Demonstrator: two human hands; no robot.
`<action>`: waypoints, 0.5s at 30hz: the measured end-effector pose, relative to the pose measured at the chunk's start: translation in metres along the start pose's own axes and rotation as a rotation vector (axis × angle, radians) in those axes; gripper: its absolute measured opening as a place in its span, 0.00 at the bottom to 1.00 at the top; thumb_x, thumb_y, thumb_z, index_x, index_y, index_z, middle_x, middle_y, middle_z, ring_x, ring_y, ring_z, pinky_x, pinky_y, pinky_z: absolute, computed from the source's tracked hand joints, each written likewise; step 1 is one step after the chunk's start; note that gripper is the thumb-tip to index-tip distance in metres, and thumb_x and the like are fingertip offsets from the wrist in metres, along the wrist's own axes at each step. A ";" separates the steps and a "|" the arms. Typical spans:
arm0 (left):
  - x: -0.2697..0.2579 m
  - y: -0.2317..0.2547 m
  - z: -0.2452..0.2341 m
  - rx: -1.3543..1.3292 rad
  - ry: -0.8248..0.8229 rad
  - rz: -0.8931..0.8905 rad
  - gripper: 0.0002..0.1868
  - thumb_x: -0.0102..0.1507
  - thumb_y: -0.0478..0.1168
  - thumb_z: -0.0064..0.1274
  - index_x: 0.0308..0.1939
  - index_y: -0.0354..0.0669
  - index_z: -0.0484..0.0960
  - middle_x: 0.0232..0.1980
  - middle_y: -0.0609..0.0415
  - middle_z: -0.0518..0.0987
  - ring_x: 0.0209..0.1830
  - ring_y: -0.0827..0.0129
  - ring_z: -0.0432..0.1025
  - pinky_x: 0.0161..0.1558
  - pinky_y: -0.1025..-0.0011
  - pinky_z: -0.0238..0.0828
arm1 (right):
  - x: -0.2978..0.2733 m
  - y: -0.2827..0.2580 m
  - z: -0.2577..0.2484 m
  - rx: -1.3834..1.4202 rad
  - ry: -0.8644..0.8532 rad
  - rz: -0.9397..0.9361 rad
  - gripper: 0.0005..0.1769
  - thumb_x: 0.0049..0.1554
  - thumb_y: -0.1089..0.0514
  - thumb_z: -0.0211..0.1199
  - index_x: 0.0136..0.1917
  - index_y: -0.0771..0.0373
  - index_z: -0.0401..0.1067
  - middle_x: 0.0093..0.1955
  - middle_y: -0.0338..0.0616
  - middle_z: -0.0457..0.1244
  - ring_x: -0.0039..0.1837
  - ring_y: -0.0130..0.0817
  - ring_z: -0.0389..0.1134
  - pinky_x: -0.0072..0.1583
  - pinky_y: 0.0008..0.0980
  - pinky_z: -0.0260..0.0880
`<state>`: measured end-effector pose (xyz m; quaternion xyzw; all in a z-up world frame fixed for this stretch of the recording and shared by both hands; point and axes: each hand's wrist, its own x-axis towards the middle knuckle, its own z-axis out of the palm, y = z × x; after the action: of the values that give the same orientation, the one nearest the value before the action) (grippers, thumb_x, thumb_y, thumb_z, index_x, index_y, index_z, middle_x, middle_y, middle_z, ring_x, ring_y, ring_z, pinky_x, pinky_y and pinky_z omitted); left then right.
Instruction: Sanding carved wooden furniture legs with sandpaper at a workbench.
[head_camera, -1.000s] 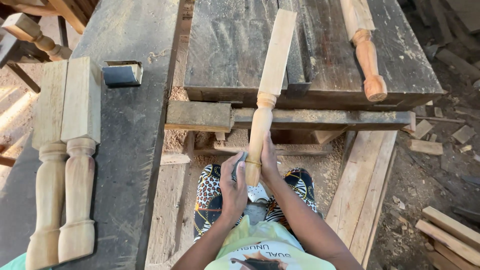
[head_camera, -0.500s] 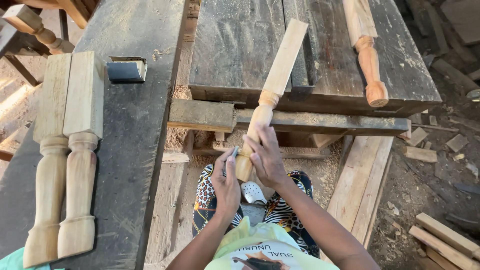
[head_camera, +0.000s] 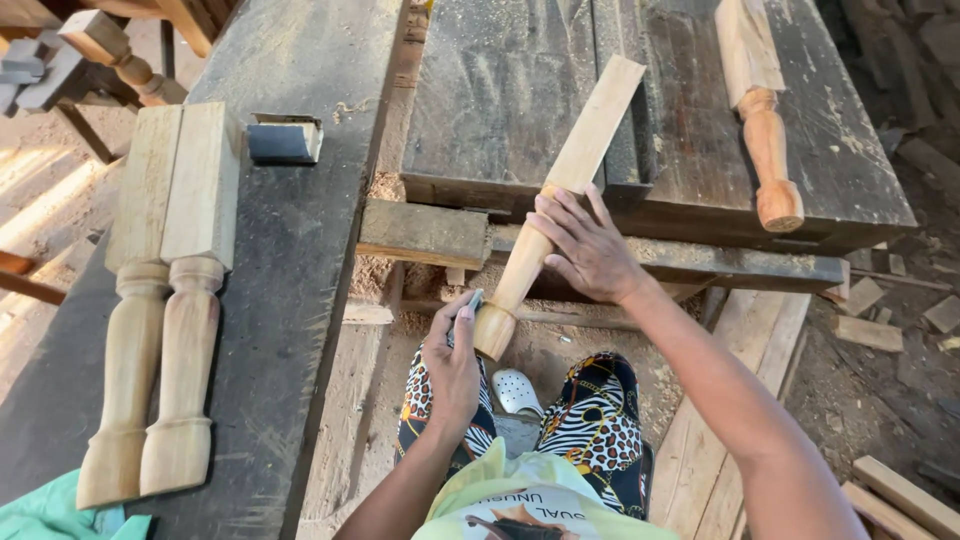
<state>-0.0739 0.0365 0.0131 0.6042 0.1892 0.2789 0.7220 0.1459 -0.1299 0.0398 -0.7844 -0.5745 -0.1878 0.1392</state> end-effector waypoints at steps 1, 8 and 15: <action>-0.001 -0.002 0.000 0.002 0.010 0.002 0.16 0.72 0.39 0.44 0.58 0.33 0.81 0.55 0.51 0.82 0.55 0.74 0.73 0.59 0.75 0.68 | 0.001 0.004 -0.001 0.006 0.000 -0.009 0.33 0.71 0.38 0.41 0.80 0.57 0.57 0.83 0.49 0.51 0.85 0.49 0.46 0.82 0.59 0.32; 0.004 -0.013 0.001 -0.090 0.011 -0.033 0.17 0.72 0.40 0.44 0.58 0.34 0.81 0.53 0.53 0.82 0.53 0.75 0.72 0.58 0.76 0.68 | 0.017 0.035 -0.015 -0.270 -0.111 -0.009 0.31 0.65 0.33 0.44 0.77 0.42 0.60 0.83 0.53 0.46 0.82 0.55 0.45 0.79 0.64 0.28; 0.015 -0.013 -0.003 -0.116 0.066 -0.027 0.18 0.73 0.42 0.43 0.57 0.34 0.83 0.52 0.54 0.82 0.52 0.76 0.72 0.59 0.76 0.67 | 0.024 0.030 -0.008 0.071 -0.121 -0.026 0.46 0.59 0.20 0.46 0.74 0.54 0.61 0.83 0.59 0.44 0.83 0.59 0.42 0.80 0.61 0.31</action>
<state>-0.0618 0.0474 0.0009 0.5494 0.2045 0.2996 0.7527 0.1797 -0.1219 0.0574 -0.7812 -0.5984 -0.1215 0.1297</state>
